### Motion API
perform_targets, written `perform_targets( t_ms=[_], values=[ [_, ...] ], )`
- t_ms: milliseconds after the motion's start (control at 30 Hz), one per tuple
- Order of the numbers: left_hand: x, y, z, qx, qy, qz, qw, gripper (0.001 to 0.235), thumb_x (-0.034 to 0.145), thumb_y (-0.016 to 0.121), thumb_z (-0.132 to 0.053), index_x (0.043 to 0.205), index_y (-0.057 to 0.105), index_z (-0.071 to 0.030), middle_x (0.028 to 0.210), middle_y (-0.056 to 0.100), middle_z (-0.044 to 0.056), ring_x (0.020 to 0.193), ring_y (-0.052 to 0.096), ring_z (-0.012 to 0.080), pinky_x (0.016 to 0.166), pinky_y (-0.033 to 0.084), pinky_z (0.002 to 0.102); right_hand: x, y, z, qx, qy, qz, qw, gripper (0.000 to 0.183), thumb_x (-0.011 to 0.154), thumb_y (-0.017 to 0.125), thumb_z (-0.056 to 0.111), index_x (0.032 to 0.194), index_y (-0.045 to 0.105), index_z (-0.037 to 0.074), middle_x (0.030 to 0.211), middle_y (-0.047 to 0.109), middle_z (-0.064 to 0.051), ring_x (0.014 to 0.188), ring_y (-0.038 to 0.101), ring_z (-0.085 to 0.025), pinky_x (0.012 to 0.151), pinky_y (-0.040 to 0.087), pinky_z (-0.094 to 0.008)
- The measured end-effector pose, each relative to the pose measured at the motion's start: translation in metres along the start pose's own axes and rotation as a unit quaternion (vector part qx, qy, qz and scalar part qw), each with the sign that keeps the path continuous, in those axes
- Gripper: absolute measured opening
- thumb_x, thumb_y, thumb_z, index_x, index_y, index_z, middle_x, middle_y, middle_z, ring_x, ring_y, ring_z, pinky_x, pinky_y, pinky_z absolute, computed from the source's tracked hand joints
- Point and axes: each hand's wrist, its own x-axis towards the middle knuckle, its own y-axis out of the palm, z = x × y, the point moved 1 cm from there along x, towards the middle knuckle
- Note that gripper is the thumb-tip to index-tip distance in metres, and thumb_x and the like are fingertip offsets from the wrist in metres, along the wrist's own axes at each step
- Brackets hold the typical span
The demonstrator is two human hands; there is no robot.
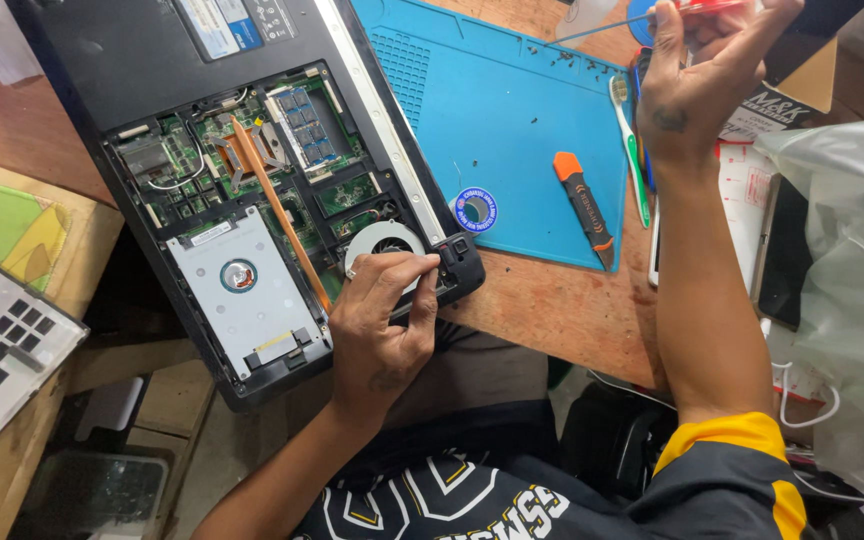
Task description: The person installs a hard drive into a disassembled laptop and secures it with screws using a screwdriver. They then proceed to tighten screws on the cooling fan assembly.
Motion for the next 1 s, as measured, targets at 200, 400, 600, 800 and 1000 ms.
perform_targets(
  t_ms=[200, 400, 600, 800, 1000],
  values=[
    [0.000, 0.001, -0.001, 0.007, 0.004, -0.005, 1.000, 0.016, 0.093, 0.074, -0.002, 0.108, 0.070, -0.007, 0.101, 0.070, 0.008, 0.094, 0.070, 0.0249, 0.081, 0.056, 0.037, 0.000, -0.008, 0.002, 0.036, -0.023, -0.001, 0.999, 0.091, 0.106, 0.075, 0.005, 0.161, 0.003, 0.008, 0.107, 0.064, -0.011, 0.075, 0.052, -0.013, 0.071, 0.047, -0.028],
    [-0.001, 0.000, -0.001, 0.008, -0.004, -0.004, 1.000, 0.016, 0.092, 0.075, -0.002, 0.107, 0.071, -0.007, 0.101, 0.070, 0.009, 0.093, 0.070, 0.0253, 0.080, 0.056, 0.037, 0.002, -0.006, 0.007, 0.085, -0.050, 0.012, 0.995, 0.089, 0.109, 0.070, -0.002, 0.162, 0.002, 0.017, 0.121, 0.069, -0.012, 0.095, 0.062, -0.016, 0.090, 0.053, -0.027],
    [-0.001, -0.001, -0.001, 0.002, -0.003, 0.000, 1.000, 0.018, 0.092, 0.073, -0.002, 0.109, 0.070, -0.007, 0.102, 0.070, 0.009, 0.096, 0.070, 0.0261, 0.083, 0.056, 0.038, 0.004, -0.010, 0.012, 0.045, -0.104, -0.007, 0.994, 0.098, 0.111, 0.072, -0.006, 0.169, 0.000, 0.024, 0.137, 0.062, -0.019, 0.106, 0.067, -0.022, 0.101, 0.056, -0.031],
    [0.001, 0.000, -0.002, 0.007, -0.008, -0.008, 1.000, 0.016, 0.093, 0.074, -0.003, 0.108, 0.070, -0.006, 0.103, 0.070, 0.010, 0.097, 0.069, 0.0272, 0.083, 0.056, 0.038, -0.001, -0.025, 0.020, 0.153, -0.047, 0.028, 0.987, 0.087, 0.113, 0.064, -0.007, 0.163, 0.001, 0.024, 0.117, 0.065, -0.014, 0.098, 0.066, -0.020, 0.091, 0.056, -0.028],
    [0.004, -0.001, -0.002, -0.013, -0.029, -0.009, 0.999, 0.017, 0.095, 0.073, -0.006, 0.112, 0.071, -0.006, 0.105, 0.069, 0.011, 0.099, 0.069, 0.0284, 0.087, 0.056, 0.040, -0.005, -0.054, 0.076, 0.158, -0.013, 0.022, 0.987, 0.057, 0.116, 0.066, -0.006, 0.148, 0.022, 0.009, 0.116, 0.067, -0.018, 0.096, 0.069, -0.022, 0.089, 0.060, -0.029]
  ],
)
